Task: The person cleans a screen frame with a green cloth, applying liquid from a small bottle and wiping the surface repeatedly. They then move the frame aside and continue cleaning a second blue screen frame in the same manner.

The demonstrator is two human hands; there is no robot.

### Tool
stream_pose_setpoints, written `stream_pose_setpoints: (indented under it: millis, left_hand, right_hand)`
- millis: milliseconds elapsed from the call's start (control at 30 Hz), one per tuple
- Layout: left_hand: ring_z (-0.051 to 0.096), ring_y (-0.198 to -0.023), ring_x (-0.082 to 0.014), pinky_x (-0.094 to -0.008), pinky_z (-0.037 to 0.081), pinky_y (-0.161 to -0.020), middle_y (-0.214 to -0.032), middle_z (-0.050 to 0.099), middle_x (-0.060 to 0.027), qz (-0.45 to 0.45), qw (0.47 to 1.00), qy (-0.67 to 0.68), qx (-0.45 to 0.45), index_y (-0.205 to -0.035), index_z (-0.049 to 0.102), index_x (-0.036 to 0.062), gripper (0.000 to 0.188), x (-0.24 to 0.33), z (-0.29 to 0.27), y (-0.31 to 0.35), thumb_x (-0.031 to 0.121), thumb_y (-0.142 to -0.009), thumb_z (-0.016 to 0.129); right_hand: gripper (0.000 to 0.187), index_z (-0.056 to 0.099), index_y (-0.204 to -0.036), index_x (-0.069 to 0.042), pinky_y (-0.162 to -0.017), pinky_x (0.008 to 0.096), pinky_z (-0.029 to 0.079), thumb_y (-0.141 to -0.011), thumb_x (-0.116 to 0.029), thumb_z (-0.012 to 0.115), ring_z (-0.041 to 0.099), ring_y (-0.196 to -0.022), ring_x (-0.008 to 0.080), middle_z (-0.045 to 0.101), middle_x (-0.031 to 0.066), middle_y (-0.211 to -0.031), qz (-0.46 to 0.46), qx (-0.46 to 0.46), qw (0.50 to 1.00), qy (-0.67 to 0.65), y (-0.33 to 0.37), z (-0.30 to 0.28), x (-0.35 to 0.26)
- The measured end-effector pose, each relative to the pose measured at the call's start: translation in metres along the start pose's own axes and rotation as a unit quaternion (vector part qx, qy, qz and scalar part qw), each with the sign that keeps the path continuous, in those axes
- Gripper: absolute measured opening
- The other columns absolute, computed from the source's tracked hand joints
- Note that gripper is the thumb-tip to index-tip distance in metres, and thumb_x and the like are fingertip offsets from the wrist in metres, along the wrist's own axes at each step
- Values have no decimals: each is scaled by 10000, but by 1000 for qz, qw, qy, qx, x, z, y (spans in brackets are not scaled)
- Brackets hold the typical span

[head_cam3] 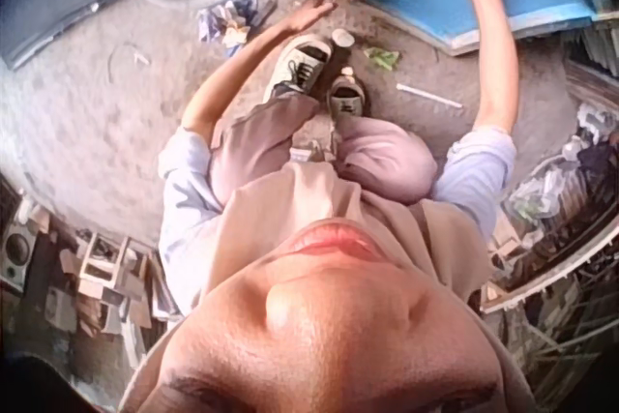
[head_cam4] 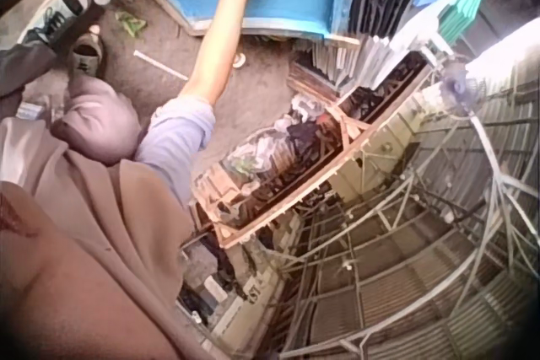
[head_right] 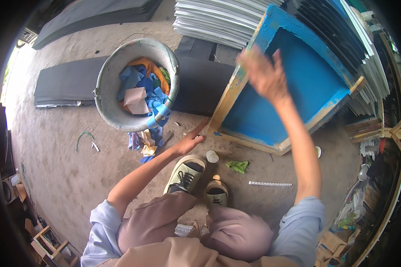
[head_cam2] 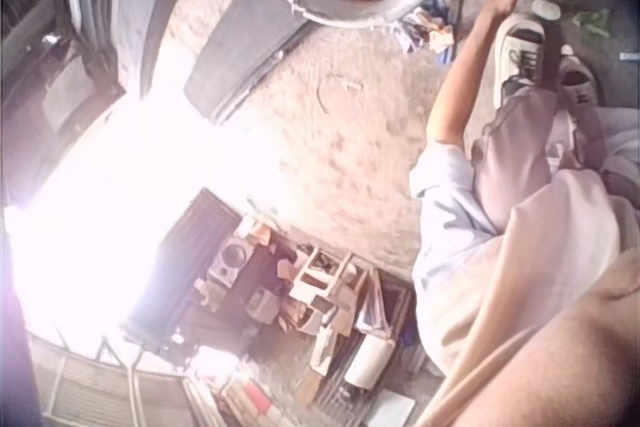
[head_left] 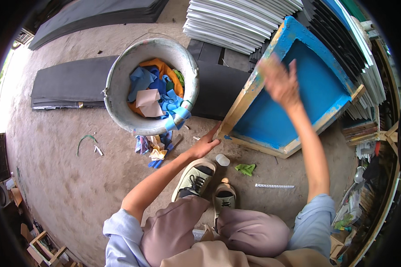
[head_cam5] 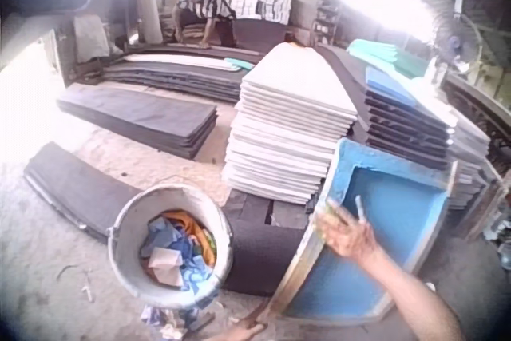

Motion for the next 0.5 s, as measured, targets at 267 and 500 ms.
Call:
stream_pose_setpoints:
  millis: [267, 500]
  left_hand:
    - [95, -1393, -247, -344, 131, -1119, -1514, 84, -121, 41, 999, 8, -22, -1453, 67, 82, 669, 12, 4, -7, 201, -876, 384]
    - [95, -1393, -230, -325, 109, -1118, -1516, 91, -107, 52, 998, 40, -15, -1452, 85, 76, 613, 17, 9, -15, 170, -901, 335]
  right_hand:
    - [636, 328, -1385, -65, -1081, 498, 227, -813, -149, 591, 171, -1370, 336, 263, 103, -1457, 123, 67, 976, -166, 12, 10, -32]
    - [601, 327, -1389, -295, -1117, 460, 164, -836, -307, 560, 215, -1363, 123, 267, -82, -1463, -109, -66, 990, -56, 75, 42, -81]
Point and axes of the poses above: each hand's wrist, its own y-axis away from the middle knuckle, its own z-axis out of the palm, x = y × z, the point moved 8 cm from there along -y, towards the middle knuckle
